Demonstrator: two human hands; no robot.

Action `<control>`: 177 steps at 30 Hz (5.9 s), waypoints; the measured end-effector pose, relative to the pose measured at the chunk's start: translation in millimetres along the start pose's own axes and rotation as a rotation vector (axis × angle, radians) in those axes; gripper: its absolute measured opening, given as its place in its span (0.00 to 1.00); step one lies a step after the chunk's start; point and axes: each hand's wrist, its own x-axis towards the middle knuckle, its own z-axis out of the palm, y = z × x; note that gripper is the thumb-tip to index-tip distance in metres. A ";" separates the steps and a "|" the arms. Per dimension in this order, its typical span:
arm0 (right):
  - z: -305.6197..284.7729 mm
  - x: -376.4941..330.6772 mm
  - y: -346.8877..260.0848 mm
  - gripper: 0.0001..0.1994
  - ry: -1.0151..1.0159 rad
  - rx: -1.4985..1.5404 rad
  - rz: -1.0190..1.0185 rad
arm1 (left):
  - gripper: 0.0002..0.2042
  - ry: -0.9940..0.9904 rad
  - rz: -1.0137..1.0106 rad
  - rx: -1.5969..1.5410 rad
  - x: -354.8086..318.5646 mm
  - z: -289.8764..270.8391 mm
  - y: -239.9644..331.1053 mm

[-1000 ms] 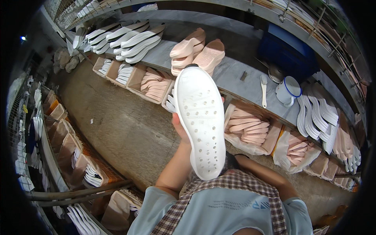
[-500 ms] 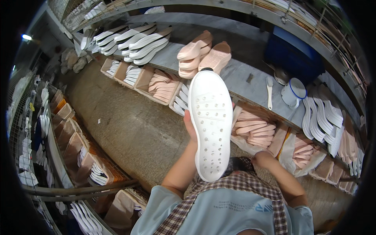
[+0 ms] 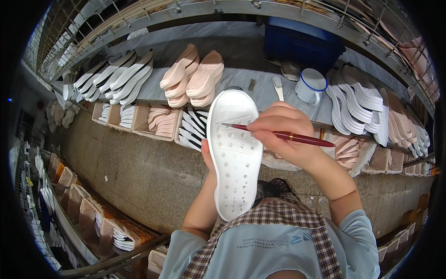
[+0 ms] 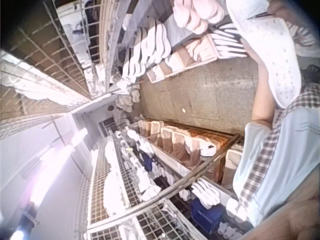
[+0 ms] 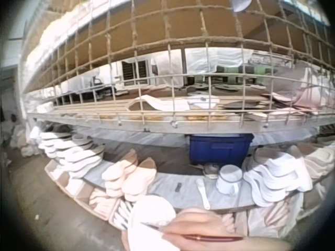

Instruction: The person picks up white and beige slippers from a shelf, turns them over to view the soles, and places them back. They repeat this process for several pairs, occasionally using a small brush to clean the sole of one slipper.

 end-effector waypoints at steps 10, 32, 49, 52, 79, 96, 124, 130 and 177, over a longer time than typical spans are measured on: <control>4.8 22.9 22.8 0.02 0.141 0.029 -0.050 | 0.47 0.066 -0.089 0.201 -11.7 10.1 4.2; -23.2 23.6 0.9 0.11 -0.530 -0.744 0.058 | 0.48 0.185 -0.093 0.485 -15.4 11.1 5.6; -18.5 -197.0 58.7 0.08 -0.386 -0.022 0.847 | 0.45 0.211 0.330 1.128 -21.2 17.8 24.4; -5.1 -237.5 61.3 0.11 -0.604 -0.084 0.868 | 0.43 0.170 0.386 1.212 -19.1 15.4 21.6; 1.6 -138.7 48.8 0.14 -0.210 -0.250 0.709 | 0.39 -0.144 0.561 1.520 -6.6 6.7 11.5; -23.2 -18.4 72.0 0.17 0.286 -0.303 0.420 | 0.40 -0.144 0.702 1.516 -3.6 7.8 -11.7; 10.2 -138.7 66.4 0.11 0.006 -0.018 0.782 | 0.41 -0.100 0.699 1.449 5.8 9.6 -14.0; 14.0 -161.2 64.5 0.27 -0.026 0.792 1.321 | 0.49 0.463 0.396 0.797 1.6 17.7 -49.1; -14.2 -399.2 45.9 0.21 -0.584 -0.133 1.406 | 0.16 -1.024 -1.406 1.745 -99.9 -162.5 -147.5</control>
